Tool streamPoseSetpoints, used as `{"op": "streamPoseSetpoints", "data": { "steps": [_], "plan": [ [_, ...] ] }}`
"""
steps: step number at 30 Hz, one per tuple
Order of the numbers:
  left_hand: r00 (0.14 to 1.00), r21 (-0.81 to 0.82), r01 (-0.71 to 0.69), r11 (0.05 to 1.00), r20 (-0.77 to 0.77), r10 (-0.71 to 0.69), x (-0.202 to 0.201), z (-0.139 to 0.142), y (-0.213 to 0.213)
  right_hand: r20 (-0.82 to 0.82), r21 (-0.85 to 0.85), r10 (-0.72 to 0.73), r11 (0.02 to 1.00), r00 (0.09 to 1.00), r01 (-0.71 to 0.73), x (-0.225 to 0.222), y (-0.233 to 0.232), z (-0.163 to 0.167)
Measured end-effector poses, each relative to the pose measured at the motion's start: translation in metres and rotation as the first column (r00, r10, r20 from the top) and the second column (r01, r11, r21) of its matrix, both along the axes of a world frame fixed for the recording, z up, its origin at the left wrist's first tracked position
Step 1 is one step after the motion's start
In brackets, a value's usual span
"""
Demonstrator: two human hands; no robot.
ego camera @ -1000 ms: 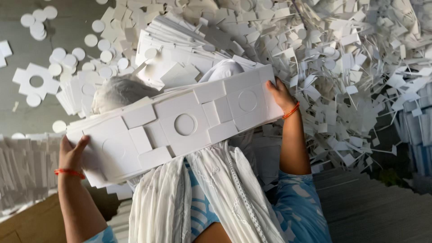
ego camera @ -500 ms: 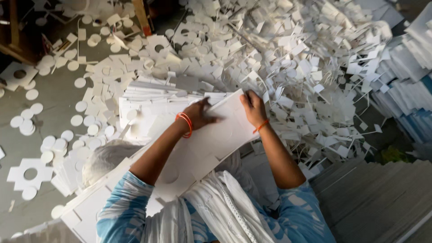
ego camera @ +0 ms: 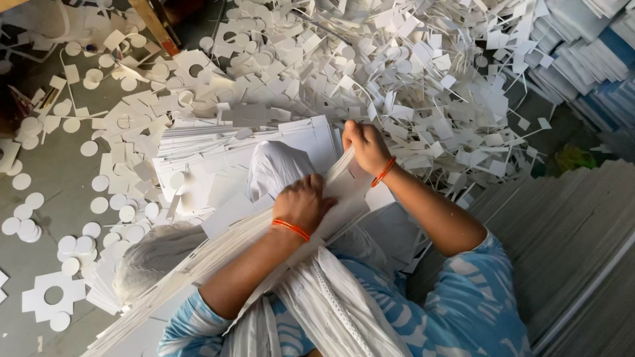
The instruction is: The person sits on the floor and sorts through stacks of white paper cutouts with circular holes. They pick up sheets, separate them, and place them into piles while surrounded by loose paper pieces.
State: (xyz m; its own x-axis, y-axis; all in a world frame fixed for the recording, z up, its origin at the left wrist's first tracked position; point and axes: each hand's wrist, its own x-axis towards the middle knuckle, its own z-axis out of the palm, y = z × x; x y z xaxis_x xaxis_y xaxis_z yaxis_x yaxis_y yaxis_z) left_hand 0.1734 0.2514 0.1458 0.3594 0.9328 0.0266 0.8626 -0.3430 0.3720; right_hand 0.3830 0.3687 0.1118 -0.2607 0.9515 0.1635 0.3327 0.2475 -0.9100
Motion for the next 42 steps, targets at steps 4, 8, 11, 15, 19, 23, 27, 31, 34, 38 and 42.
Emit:
{"op": "streamPoseSetpoints", "data": {
  "steps": [4,8,11,15,19,23,27,31,34,38,42],
  "plan": [
    [1.0,-0.094,0.007,0.996,-0.002,-0.007,0.001,0.006,-0.005,0.155,-0.203,0.112,0.976,0.982,-0.079,-0.001,0.008,0.009],
    [1.0,-0.034,-0.019,0.999,0.006,0.019,0.002,0.002,0.003,0.258,0.111,-0.058,0.993,0.965,0.03,-0.003,-0.007,0.023],
    [1.0,0.008,0.005,1.0,0.026,-0.005,0.003,0.0,0.001,0.206,0.145,-0.095,0.987,0.974,0.066,0.0,-0.019,0.029],
    [0.996,0.02,0.065,0.998,0.062,-0.066,0.009,0.005,-0.017,0.121,-0.071,0.186,0.981,0.975,-0.179,0.004,-0.012,0.025],
    [0.982,-0.048,0.175,0.983,0.087,-0.17,0.018,0.02,-0.039,-0.061,-0.438,0.597,0.704,0.8,-0.559,-0.003,-0.003,0.012],
    [0.971,-0.282,0.224,0.933,0.146,-0.189,0.015,0.034,-0.042,-0.22,-0.489,0.771,0.443,0.597,-0.751,-0.014,-0.007,0.011],
    [0.79,-0.485,0.556,0.675,0.562,-0.247,-0.012,0.034,0.002,-0.155,-0.426,0.757,0.528,0.634,-0.735,-0.012,-0.016,0.032],
    [0.731,-0.648,0.676,0.351,0.651,-0.206,-0.028,0.03,0.017,-0.159,-0.38,0.732,0.574,0.663,-0.725,-0.008,-0.026,0.049],
    [0.71,-0.665,0.695,0.274,0.695,-0.112,-0.027,0.03,0.008,-0.259,-0.421,0.79,0.426,0.556,-0.801,-0.016,-0.04,0.04],
    [0.78,-0.756,0.626,0.191,0.604,-0.163,-0.022,0.026,-0.003,-0.349,-0.529,0.834,0.2,0.427,-0.824,-0.03,-0.049,0.008],
    [0.778,-0.744,0.6,0.294,0.628,-0.001,-0.025,0.011,0.014,-0.09,-0.45,0.55,0.722,0.831,-0.526,-0.017,-0.038,-0.005]
  ]
}}
